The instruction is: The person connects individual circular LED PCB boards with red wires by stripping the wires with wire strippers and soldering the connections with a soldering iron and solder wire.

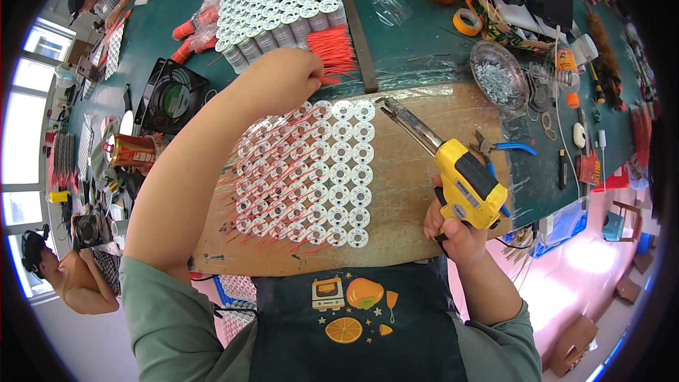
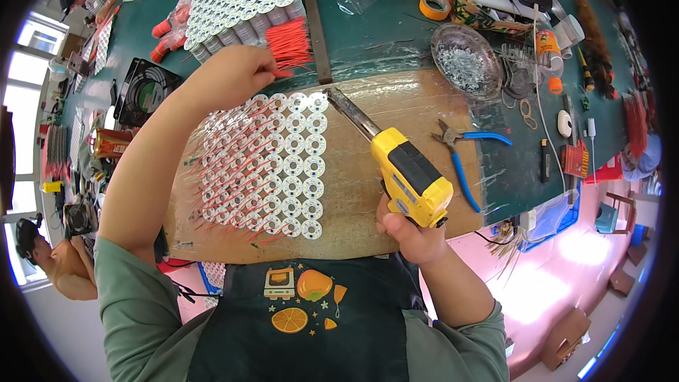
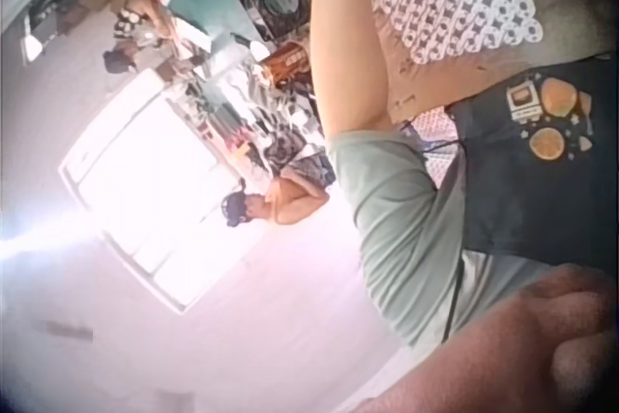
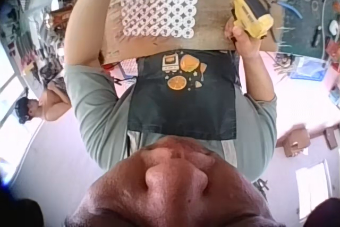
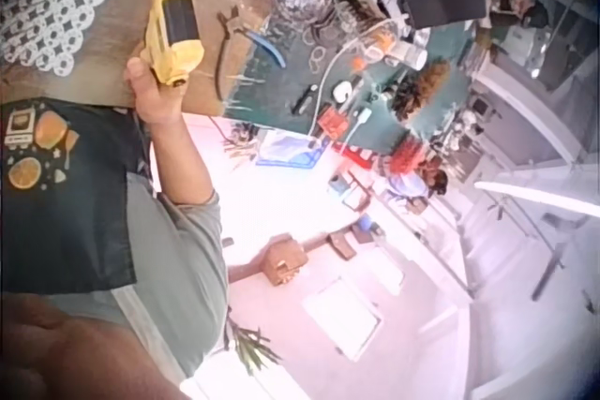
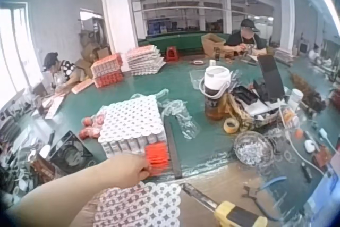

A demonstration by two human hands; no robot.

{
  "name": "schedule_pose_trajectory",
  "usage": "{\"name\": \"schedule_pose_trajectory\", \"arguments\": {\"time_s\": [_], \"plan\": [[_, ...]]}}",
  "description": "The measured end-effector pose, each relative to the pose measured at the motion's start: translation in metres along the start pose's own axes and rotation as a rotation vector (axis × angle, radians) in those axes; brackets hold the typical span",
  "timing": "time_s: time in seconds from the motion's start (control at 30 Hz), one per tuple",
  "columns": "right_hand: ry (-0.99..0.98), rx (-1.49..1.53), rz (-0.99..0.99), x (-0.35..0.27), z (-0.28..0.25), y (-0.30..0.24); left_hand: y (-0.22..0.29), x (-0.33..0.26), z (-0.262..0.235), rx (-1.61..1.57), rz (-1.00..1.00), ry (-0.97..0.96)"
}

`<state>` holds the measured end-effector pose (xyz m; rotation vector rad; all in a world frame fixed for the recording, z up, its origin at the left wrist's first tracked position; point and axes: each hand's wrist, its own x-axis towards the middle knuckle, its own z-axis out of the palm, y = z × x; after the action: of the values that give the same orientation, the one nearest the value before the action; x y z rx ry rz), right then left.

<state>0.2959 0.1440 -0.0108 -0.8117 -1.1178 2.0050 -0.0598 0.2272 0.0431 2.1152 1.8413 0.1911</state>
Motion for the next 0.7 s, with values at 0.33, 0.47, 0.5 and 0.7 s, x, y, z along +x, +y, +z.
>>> {"name": "schedule_pose_trajectory", "arguments": {"time_s": [0.33,0.47,0.5,0.7], "plan": [[-0.001,-0.012,-0.002,-0.002,0.001,0.001,0.006,-0.013,-0.015,0.624,0.098,-0.088],[0.005,-0.004,-0.008,-0.001,0.000,0.003,0.002,-0.008,-0.027,0.831,0.032,-0.219],[-0.018,-0.018,-0.059,-0.001,-0.002,0.005,0.000,-0.007,-0.027,0.831,0.036,-0.221],[-0.055,-0.004,-0.110,0.001,-0.002,0.006,-0.010,-0.006,-0.026,0.817,0.051,-0.237]]}}
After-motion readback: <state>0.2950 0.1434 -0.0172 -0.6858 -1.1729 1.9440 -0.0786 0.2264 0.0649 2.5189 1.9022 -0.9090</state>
